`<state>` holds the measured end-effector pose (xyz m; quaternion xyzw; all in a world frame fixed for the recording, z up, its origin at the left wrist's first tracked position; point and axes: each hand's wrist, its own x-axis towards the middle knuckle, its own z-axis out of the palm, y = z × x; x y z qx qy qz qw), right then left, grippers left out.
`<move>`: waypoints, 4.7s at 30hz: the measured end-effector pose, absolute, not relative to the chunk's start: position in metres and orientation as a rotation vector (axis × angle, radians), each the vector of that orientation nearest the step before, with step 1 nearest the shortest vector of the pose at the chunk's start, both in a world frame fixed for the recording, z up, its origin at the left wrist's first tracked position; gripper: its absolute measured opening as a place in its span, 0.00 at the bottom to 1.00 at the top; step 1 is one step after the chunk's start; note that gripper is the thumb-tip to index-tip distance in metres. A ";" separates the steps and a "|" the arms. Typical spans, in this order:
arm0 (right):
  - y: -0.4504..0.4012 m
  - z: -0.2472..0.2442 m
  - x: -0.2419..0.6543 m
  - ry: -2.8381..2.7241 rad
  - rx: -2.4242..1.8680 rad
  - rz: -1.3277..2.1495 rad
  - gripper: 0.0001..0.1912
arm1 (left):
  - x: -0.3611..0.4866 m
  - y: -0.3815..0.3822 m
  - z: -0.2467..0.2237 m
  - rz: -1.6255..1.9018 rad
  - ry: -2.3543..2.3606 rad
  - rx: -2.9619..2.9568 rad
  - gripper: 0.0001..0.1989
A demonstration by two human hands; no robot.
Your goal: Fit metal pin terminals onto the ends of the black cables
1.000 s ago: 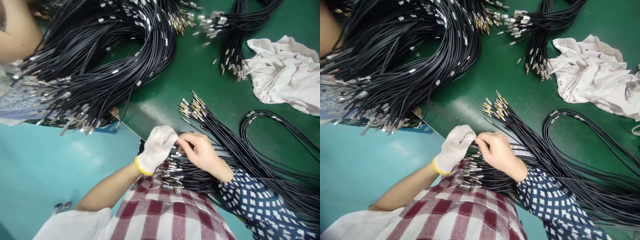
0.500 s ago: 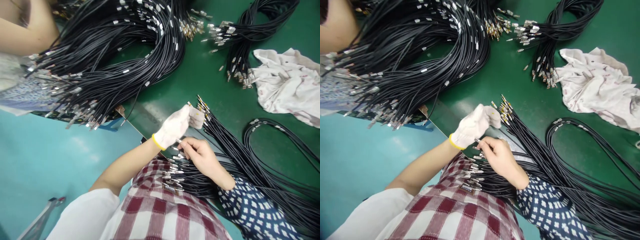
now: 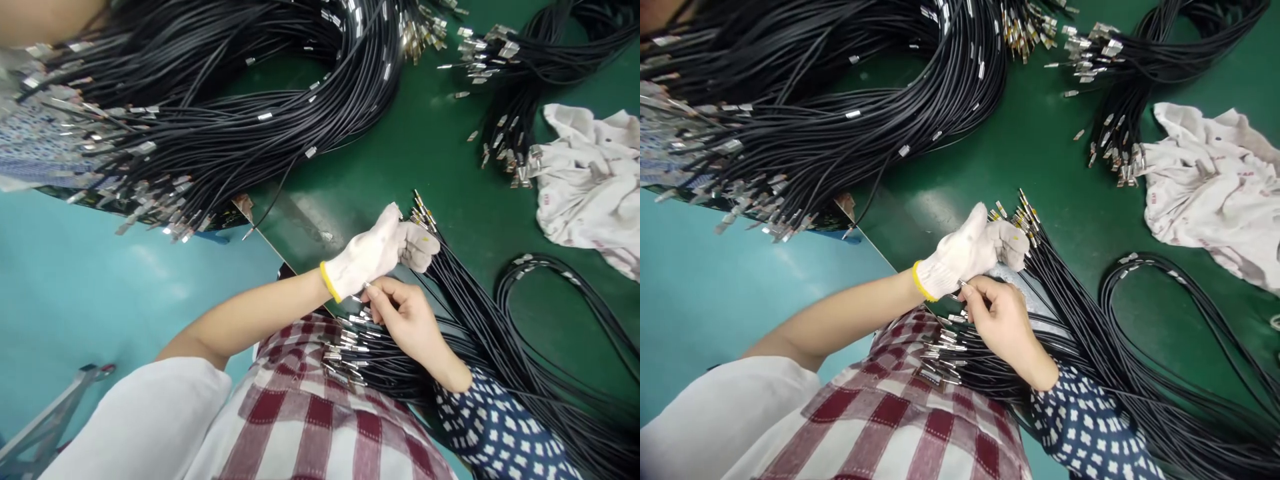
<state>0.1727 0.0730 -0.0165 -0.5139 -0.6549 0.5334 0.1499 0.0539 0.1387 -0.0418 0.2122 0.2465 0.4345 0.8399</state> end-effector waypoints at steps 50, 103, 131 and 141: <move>0.075 -0.015 0.188 -1.261 -1.210 1.596 0.26 | 0.054 0.080 -0.002 0.914 1.243 0.704 0.11; 0.083 -0.013 0.188 -1.690 -1.343 1.567 0.13 | 0.009 0.087 -0.005 0.582 1.450 1.840 0.14; 0.083 -0.017 0.187 -1.688 -1.305 1.521 0.15 | 0.011 0.090 -0.017 0.619 1.397 1.900 0.12; 0.081 -0.017 0.194 -1.424 -1.226 1.693 0.15 | 0.014 0.094 0.002 0.721 1.459 1.369 0.12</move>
